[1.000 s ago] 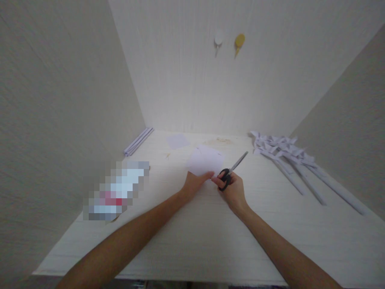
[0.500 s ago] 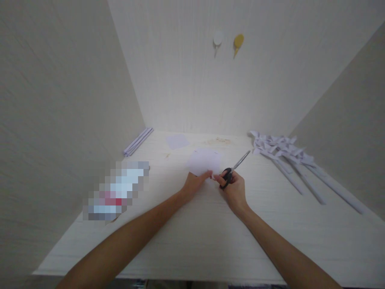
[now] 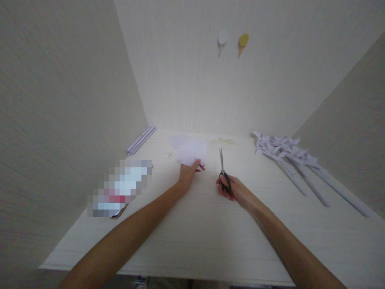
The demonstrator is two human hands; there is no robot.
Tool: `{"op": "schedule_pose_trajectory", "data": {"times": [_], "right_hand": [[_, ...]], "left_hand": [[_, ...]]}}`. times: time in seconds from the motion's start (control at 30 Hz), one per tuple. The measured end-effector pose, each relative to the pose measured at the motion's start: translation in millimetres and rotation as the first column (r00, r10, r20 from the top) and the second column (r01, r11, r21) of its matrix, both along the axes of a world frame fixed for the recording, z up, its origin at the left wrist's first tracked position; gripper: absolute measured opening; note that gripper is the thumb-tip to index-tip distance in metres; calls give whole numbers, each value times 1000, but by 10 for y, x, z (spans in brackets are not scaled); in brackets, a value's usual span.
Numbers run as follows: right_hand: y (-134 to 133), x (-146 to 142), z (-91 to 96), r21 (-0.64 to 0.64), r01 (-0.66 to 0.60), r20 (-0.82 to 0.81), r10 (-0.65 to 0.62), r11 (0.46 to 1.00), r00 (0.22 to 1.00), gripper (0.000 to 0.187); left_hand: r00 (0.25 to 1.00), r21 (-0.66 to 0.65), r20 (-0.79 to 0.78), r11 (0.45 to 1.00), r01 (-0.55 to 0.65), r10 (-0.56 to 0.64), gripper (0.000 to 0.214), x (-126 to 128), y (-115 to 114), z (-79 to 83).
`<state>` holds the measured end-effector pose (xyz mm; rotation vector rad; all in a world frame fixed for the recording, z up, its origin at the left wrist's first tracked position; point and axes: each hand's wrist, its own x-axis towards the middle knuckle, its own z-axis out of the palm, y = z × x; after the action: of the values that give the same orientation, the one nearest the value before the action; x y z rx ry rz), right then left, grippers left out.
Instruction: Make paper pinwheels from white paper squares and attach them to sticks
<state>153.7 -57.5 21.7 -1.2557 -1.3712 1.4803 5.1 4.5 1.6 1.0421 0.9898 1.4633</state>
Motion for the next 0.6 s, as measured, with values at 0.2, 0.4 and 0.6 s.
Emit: {"op": "schedule_pose_trajectory", "data": {"times": [0.2, 0.4, 0.6], "right_hand": [[-63, -8, 152, 64, -150, 188, 136, 987, 973, 37], [-82, -5, 137, 38, -226, 288, 206, 973, 935, 38], [-68, 2, 104, 21, -227, 308, 210, 974, 928, 37]], "left_hand": [[994, 47, -23, 993, -108, 109, 15, -63, 61, 13], [986, 43, -29, 986, -162, 163, 14, -84, 81, 22], [990, 51, -71, 992, -117, 121, 15, -69, 39, 50]]}}
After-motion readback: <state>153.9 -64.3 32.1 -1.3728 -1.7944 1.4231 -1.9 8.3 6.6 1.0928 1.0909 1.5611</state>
